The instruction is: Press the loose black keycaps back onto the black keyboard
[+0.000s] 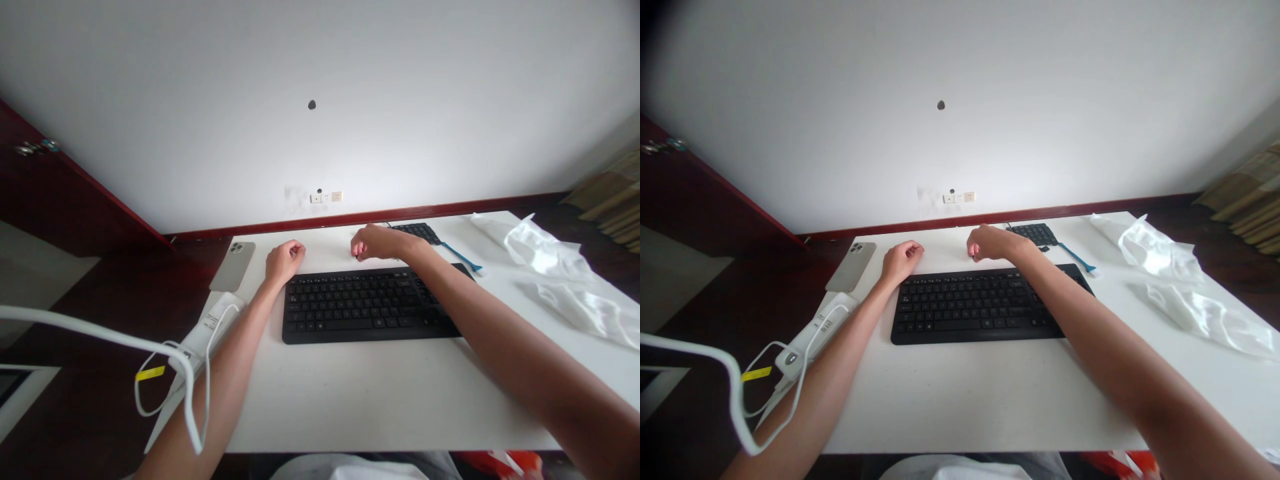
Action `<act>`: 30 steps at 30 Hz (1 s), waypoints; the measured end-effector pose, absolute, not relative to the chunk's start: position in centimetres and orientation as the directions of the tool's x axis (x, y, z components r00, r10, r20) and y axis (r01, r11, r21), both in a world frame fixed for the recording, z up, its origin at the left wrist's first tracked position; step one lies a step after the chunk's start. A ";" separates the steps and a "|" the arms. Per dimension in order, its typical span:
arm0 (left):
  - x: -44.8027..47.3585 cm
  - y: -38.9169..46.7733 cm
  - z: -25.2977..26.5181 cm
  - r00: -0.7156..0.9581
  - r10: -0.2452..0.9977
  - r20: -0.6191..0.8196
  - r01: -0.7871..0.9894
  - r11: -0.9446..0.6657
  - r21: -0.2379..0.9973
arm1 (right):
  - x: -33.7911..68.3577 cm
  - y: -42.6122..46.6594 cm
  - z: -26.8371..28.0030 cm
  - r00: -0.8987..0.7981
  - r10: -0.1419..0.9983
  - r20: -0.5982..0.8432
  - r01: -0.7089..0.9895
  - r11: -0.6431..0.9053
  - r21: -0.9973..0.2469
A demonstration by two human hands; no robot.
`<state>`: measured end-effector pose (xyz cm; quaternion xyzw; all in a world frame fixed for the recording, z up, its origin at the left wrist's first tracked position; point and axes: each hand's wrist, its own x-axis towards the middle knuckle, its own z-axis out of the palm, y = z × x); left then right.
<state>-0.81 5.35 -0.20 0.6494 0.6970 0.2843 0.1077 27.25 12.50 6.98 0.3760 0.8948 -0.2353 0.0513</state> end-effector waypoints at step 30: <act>-0.8 5.4 -0.2 -0.135 0.965 0.223 0.850 -0.003 0.527 | 26.5 9.6 9.7 -0.660 0.563 -0.497 0.741 0.596 -0.310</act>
